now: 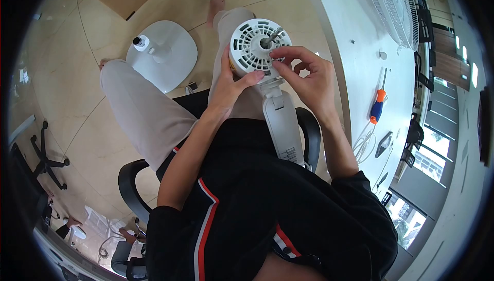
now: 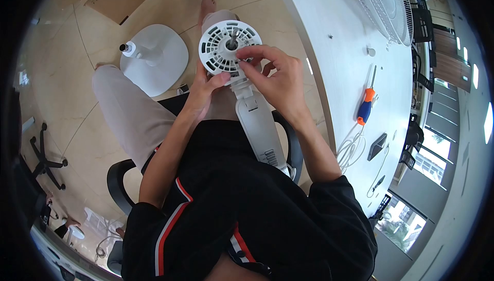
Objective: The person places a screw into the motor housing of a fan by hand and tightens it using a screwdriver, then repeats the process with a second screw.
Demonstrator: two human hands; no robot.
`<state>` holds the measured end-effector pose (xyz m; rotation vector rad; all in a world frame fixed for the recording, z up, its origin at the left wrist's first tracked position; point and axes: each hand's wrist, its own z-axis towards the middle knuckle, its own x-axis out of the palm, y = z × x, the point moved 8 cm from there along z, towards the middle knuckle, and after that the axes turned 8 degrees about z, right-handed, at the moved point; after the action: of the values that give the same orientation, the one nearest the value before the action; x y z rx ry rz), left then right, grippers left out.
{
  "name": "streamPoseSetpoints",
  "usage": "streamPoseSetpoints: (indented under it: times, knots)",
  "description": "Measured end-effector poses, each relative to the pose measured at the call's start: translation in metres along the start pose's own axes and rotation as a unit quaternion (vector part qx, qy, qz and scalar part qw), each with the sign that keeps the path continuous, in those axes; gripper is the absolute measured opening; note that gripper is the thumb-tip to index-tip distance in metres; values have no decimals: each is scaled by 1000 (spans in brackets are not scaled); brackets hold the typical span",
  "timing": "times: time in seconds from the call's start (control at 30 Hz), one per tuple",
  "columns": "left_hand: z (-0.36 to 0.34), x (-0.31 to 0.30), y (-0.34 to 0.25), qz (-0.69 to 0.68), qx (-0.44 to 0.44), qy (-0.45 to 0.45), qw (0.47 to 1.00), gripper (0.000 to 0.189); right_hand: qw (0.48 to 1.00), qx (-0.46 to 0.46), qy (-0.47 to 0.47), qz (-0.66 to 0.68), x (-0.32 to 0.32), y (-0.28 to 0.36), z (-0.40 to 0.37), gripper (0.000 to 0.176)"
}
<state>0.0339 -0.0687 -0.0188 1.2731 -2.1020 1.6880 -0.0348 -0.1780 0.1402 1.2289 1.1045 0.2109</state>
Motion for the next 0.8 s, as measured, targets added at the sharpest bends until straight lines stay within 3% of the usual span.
streamPoseSetpoints:
  times: [0.37,0.47,0.8]
  knots:
    - [1,-4,4,12,-1,-8,1000,128,998,-57,29,-18,-1,-2,8,22]
    - [1,-4,3,16,-3,-10,1000,128,987,-151,43,-41,-2,6,9,20]
    - [1,-2,2,17,5,-6,1000,126,981,-160,80,-69,-8,3,7,20]
